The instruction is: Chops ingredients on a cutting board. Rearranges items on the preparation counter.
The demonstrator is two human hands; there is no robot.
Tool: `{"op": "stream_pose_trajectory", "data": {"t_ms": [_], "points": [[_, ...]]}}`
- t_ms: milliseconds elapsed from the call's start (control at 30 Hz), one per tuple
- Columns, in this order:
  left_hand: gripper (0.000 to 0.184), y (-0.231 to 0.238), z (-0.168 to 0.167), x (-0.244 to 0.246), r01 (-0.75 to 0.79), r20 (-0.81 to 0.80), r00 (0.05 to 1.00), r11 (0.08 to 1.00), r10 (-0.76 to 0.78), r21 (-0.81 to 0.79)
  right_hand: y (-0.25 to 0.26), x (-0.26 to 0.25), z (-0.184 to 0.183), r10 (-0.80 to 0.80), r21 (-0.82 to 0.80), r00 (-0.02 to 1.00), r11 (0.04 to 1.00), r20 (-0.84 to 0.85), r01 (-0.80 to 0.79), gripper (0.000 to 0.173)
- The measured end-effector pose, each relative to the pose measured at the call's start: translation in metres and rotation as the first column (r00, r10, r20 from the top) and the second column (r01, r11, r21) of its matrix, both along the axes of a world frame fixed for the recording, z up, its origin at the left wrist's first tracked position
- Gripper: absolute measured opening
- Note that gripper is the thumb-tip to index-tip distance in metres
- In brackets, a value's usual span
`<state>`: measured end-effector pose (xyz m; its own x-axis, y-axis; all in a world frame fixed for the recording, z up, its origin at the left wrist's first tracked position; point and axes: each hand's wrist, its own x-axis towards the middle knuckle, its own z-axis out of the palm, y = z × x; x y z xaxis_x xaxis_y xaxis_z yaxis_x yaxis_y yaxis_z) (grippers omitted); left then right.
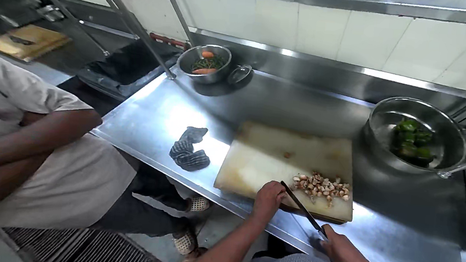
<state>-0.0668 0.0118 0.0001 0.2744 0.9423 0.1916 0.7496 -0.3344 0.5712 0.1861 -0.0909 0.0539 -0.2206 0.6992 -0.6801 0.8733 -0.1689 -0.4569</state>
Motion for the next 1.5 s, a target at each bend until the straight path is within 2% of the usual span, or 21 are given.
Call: {"op": "stream_pose_trajectory", "data": {"t_ms": [133,300,433,533,633,733,800,933,1067,1167,1233,1400,1500], "points": [[0.010,0.002,-0.003,0.001,-0.034,-0.012,0.999,0.999,0.035,0.039,0.020,-0.016,-0.008,0.044,-0.015,0.998,0.999,0.050,-0.043,0.038],[0.007,0.002,0.000,0.004,-0.049,-0.031,0.998,0.999,0.049,0.005,-0.015,0.018,-0.015,-0.031,-0.001,0.994,1.000,0.109,0.031,0.037],[0.010,0.004,0.003,0.005,-0.020,-0.006,1.000,1.000,0.020,-0.015,-0.033,0.034,-0.020,-0.149,-0.071,0.988,0.987,-0.050,0.145,0.040],[0.020,0.032,0.029,0.005,-0.031,0.026,0.999,0.990,0.035,-0.135,-0.039,0.041,-0.019,-0.210,-0.006,0.965,0.977,-0.159,0.212,0.038],[0.034,0.081,0.059,0.013,-0.083,-0.020,0.997,0.972,0.081,-0.218,-0.034,0.034,-0.013,-0.102,0.025,0.983,0.994,-0.150,0.107,0.036],[0.034,0.122,0.051,0.025,-0.041,-0.119,0.993,0.968,0.011,-0.248,-0.014,0.011,-0.007,0.026,-0.026,0.997,0.999,-0.073,-0.028,0.035],[0.026,0.131,0.047,0.023,-0.040,-0.160,0.987,0.960,-0.006,-0.278,-0.004,-0.004,-0.009,-0.006,-0.040,0.999,0.999,-0.051,0.004,0.036],[0.035,0.093,0.058,0.009,-0.045,-0.020,0.999,0.972,0.041,-0.230,-0.006,-0.005,-0.008,-0.202,-0.056,0.977,0.979,-0.073,0.198,0.038],[0.024,0.027,0.031,0.005,0.014,0.037,0.999,0.980,-0.007,-0.198,-0.013,0.004,-0.010,-0.232,-0.068,0.968,0.972,-0.095,0.226,0.038],[0.017,0.002,-0.005,0.007,0.049,0.075,0.996,0.997,-0.045,-0.058,-0.015,0.009,-0.008,-0.220,-0.040,0.972,0.975,-0.078,0.218,0.036],[0.014,-0.001,-0.007,0.006,0.037,0.100,0.994,0.999,-0.038,0.008,-0.017,0.010,-0.006,-0.206,0.006,0.977,0.978,-0.047,0.206,0.035],[0.014,0.001,0.005,0.006,0.019,0.106,0.994,0.995,-0.009,-0.095,-0.015,0.016,0.009,-0.099,0.017,0.995,0.995,0.009,0.098,0.035],[0.015,0.002,0.001,0.007,0.014,0.127,0.992,0.996,-0.002,-0.090,-0.006,0.014,0.009,-0.036,0.007,0.999,0.999,-0.002,0.036,0.032]]}}
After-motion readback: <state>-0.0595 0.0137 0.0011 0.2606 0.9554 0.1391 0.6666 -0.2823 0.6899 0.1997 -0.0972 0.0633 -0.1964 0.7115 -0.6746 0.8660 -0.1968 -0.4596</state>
